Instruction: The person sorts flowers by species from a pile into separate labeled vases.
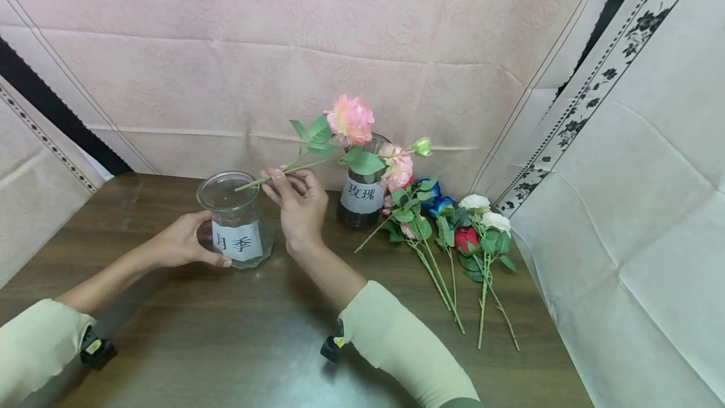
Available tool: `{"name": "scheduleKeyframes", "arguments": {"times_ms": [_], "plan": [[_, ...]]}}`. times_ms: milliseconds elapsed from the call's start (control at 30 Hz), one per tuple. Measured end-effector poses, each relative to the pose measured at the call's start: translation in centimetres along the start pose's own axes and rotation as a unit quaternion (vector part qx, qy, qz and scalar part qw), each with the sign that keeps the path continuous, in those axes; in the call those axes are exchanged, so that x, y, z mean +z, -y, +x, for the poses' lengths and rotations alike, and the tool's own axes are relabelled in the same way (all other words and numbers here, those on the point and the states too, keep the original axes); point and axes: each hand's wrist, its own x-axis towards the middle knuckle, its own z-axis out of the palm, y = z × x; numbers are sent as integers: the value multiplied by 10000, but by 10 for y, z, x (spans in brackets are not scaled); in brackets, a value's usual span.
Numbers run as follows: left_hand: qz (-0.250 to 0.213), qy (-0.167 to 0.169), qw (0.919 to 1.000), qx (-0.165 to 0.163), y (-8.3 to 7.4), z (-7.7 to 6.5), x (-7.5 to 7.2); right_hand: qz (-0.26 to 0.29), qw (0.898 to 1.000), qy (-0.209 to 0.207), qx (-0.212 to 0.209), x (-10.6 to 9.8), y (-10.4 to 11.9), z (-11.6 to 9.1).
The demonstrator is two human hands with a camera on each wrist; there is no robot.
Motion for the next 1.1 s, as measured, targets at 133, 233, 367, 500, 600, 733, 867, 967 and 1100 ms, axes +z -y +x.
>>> {"name": "scheduleKeyframes", "arguments": {"times_ms": [133,233,367,500,600,733,867,967,1100], "plan": [[-13,12,10000,-13,-1,0,0,-660,9976,-105,-175,3,-7,-1],[-21,14,10000,-24,-1,1,0,-1126,9934,-96,-219,5,-11,-3],[-11,-5,10000,-19,-1,1,1,-1552,9874,116,-285,7,-11,-5],[38,-38,10000,-9,0,1,1,-2363,9697,495,-378,7,-9,-7],[61,-42,10000,-4,0,1,1,-3149,9442,801,-541,7,-7,-9],[42,-33,10000,-12,-1,1,0,-3829,9140,1025,-864,7,-8,-12],[15,-23,10000,-57,-1,0,0,-4191,8919,1176,-1227,9,-8,-14],[-5,-7,10000,-68,-1,0,0,-4427,8759,1245,-1462,9,-7,-13],[-54,14,10000,-74,-1,0,0,-4646,8623,1241,-1588,7,-8,-11]]}}
